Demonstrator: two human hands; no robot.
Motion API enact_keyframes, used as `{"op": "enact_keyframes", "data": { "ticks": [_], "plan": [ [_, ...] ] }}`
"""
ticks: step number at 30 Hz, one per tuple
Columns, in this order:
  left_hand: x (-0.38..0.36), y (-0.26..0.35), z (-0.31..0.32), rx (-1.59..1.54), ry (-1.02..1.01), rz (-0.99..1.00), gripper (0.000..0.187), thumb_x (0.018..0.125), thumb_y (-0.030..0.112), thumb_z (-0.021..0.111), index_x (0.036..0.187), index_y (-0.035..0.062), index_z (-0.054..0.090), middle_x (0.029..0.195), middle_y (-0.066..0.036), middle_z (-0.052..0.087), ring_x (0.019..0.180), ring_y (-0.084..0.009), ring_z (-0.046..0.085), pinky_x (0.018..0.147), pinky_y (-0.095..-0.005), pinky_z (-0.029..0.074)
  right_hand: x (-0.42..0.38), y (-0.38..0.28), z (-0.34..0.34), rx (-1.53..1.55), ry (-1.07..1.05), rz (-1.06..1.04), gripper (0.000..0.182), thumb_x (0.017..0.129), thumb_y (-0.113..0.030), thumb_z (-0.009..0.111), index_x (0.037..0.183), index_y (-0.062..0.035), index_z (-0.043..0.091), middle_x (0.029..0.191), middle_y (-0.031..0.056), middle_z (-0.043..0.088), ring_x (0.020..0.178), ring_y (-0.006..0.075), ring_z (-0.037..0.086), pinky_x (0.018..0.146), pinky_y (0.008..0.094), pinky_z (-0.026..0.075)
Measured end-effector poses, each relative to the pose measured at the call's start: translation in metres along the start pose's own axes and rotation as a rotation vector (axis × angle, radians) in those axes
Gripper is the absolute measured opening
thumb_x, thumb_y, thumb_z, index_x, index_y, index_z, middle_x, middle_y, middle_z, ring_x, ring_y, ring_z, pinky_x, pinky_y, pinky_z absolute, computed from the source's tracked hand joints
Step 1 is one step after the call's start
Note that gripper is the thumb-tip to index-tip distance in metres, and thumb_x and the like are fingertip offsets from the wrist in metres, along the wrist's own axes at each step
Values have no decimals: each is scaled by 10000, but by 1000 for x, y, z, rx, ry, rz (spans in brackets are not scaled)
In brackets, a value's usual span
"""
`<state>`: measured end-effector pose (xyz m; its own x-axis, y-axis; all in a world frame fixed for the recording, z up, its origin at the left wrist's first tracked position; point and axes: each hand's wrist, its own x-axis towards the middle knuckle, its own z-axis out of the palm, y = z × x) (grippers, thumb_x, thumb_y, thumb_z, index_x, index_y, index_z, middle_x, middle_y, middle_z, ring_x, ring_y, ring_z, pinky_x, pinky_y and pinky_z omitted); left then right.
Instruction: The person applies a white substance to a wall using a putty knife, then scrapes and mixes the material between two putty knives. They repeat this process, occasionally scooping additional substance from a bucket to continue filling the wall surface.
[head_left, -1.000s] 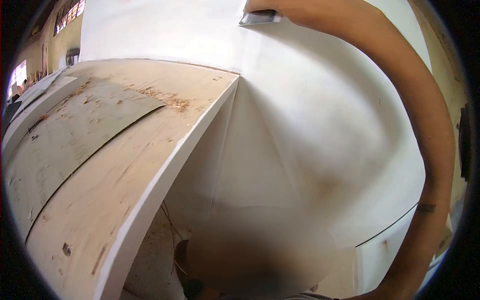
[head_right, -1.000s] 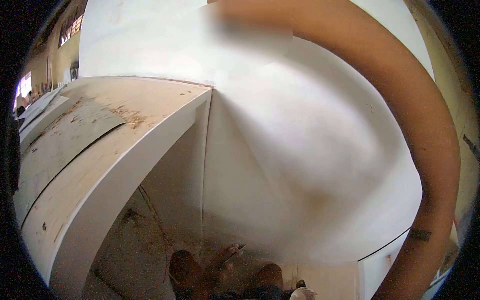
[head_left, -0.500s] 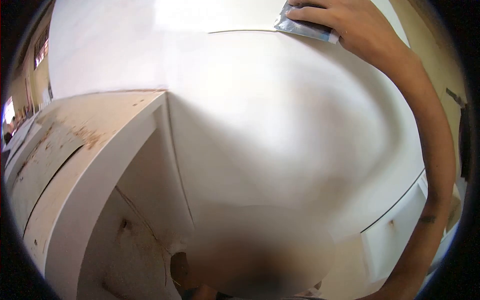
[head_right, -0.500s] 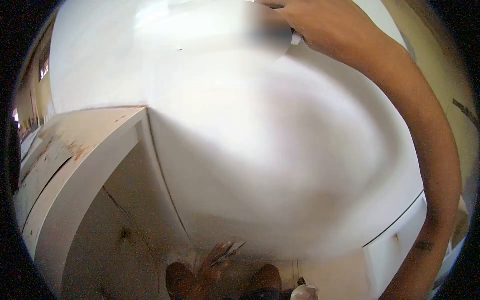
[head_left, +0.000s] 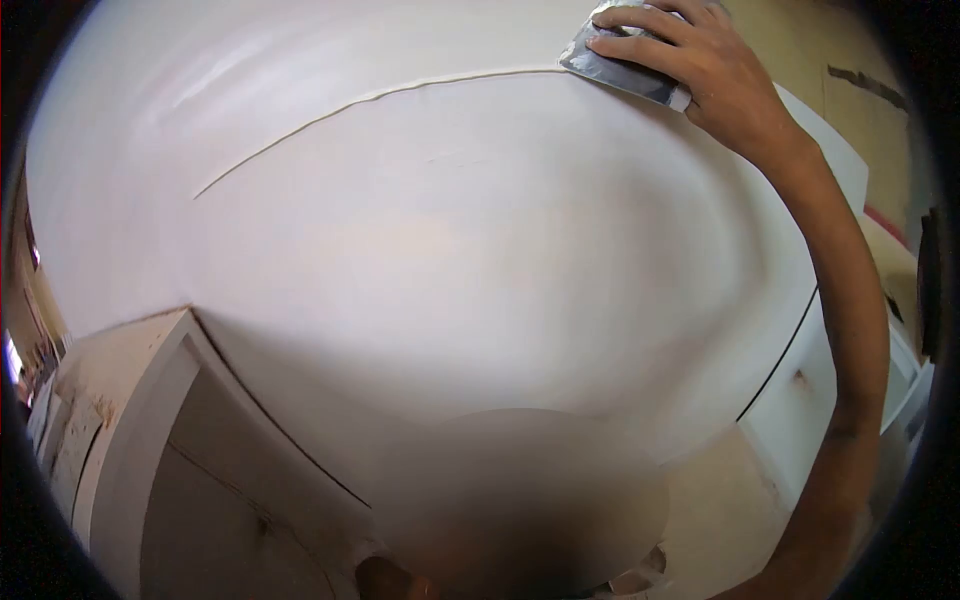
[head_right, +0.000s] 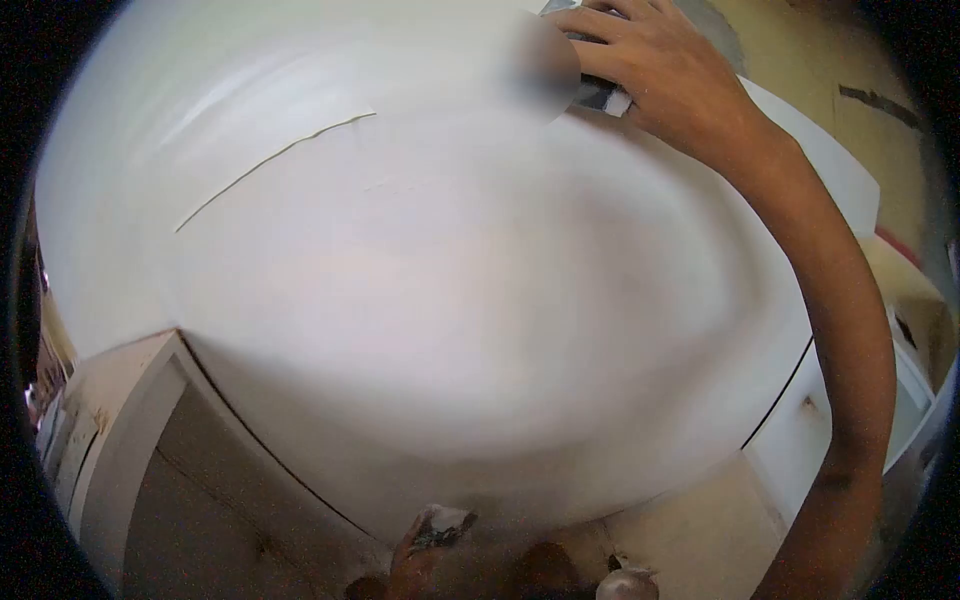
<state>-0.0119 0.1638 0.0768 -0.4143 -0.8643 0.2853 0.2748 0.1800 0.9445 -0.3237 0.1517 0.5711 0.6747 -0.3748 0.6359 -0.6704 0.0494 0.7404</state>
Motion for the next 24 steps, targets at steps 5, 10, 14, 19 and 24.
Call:
{"op": "enact_keyframes", "data": {
  "ticks": [5,10,14,19,24],
  "plan": [
    [-1,-4,-3,-475,88,-213,577,877,-20,529,1420,-9,333,1325,-190,510,1179,-290,551,1041,-397,397,-43,25,17,43,-18,132,389,834,-149,634,1211,-242,620,1297,13,570,1159,288,508,986,451,407],
    [-26,-120,-57,-904,-98,-7,341,948,183,555,1267,63,538,1226,-98,576,1106,-228,557,957,-405,440,-86,44,63,42,256,235,550,723,80,629,1202,-190,637,1216,-14,611,1089,241,550,897,358,482],
    [-8,-32,9,-1020,115,-94,386,993,291,509,1313,75,488,1207,-79,588,1060,-217,569,907,-420,470,-111,48,74,64,202,370,686,637,149,636,1207,-232,635,1274,-60,576,1149,238,506,927,372,486],
    [0,19,44,-783,345,-154,460,1000,371,475,1315,37,474,1231,-104,579,1051,-248,573,896,-422,481,-141,22,61,149,111,577,693,637,135,614,1230,-224,615,1278,-52,574,1113,243,516,912,360,492],
    [-11,28,42,-754,189,-255,635,995,492,387,1382,-12,359,1328,-249,484,1202,-411,512,999,-589,432,-151,6,29,288,12,749,443,798,26,544,1211,-118,614,1172,52,634,1039,282,572,876,366,488]
  ]
}}
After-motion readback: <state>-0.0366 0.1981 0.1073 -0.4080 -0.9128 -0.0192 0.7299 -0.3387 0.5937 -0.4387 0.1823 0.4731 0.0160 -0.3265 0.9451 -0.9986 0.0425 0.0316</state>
